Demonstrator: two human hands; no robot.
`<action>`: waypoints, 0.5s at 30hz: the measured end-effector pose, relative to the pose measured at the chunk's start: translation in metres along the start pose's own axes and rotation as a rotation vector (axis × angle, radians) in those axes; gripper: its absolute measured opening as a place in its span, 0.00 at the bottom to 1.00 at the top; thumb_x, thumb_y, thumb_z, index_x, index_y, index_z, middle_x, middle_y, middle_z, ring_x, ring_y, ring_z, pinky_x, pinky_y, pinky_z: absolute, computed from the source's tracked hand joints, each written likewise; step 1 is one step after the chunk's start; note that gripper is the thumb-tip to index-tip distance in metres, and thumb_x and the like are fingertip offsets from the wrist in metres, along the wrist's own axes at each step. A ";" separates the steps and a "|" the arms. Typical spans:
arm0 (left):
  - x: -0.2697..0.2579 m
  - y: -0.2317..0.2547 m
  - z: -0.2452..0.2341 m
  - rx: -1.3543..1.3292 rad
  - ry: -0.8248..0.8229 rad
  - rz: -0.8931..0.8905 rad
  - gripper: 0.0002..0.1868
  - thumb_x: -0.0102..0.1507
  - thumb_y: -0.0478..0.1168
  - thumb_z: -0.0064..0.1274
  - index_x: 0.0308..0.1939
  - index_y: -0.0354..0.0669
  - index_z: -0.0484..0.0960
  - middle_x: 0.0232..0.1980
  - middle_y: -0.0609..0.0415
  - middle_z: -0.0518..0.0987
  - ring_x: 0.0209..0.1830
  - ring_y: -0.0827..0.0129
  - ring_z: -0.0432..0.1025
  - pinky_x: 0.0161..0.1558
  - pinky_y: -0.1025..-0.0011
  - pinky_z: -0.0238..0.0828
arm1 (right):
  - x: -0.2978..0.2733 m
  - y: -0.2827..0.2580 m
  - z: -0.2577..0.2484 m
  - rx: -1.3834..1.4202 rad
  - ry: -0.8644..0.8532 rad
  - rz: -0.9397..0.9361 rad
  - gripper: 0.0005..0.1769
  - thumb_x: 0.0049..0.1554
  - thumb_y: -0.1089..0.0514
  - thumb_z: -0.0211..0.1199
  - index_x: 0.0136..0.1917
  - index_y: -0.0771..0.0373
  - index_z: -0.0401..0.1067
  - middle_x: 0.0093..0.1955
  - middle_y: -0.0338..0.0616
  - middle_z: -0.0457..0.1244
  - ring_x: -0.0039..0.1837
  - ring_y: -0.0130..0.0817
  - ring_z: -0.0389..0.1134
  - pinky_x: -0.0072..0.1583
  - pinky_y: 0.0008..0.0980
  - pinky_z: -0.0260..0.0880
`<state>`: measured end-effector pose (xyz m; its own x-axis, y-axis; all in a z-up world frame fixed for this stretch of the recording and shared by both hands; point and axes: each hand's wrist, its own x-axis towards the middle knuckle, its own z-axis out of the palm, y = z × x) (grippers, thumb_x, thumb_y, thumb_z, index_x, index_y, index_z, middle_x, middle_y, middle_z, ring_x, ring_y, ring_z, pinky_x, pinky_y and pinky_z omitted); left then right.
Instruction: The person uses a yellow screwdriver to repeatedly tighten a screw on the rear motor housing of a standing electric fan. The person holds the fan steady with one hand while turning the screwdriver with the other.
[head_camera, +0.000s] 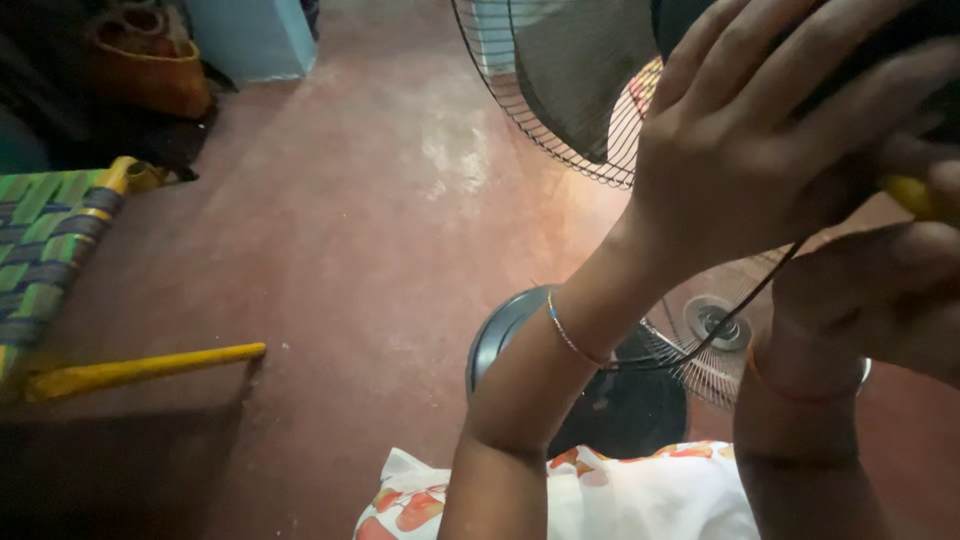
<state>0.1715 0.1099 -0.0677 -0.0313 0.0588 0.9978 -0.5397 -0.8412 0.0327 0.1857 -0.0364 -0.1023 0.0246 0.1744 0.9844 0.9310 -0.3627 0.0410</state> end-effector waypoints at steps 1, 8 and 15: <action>0.000 0.003 0.001 0.007 0.016 -0.009 0.20 0.70 0.55 0.58 0.66 0.71 0.75 0.70 0.68 0.70 0.69 0.70 0.65 0.71 0.69 0.62 | 0.005 -0.001 -0.007 -0.023 -0.070 0.012 0.16 0.79 0.61 0.47 0.66 0.77 0.68 0.61 0.56 0.67 0.57 0.35 0.72 0.55 0.27 0.70; -0.010 0.016 -0.003 0.049 -0.054 -0.060 0.23 0.67 0.53 0.62 0.64 0.80 0.71 0.63 0.71 0.72 0.61 0.71 0.68 0.65 0.74 0.65 | 0.010 -0.031 -0.027 0.095 0.014 -0.065 0.15 0.78 0.63 0.46 0.61 0.78 0.70 0.60 0.59 0.69 0.54 0.39 0.73 0.51 0.29 0.69; 0.014 0.019 -0.035 -0.041 -0.230 -0.013 0.14 0.64 0.41 0.64 0.50 0.65 0.81 0.58 0.69 0.75 0.62 0.66 0.72 0.63 0.67 0.68 | 0.014 -0.048 -0.054 0.142 0.038 -0.083 0.10 0.82 0.64 0.51 0.70 0.76 0.63 0.65 0.61 0.66 0.61 0.44 0.71 0.62 0.33 0.74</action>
<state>0.1313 0.1134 -0.0549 0.1658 -0.0583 0.9844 -0.5724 -0.8185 0.0479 0.1214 -0.0661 -0.0809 -0.0657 0.1631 0.9844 0.9714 -0.2153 0.1005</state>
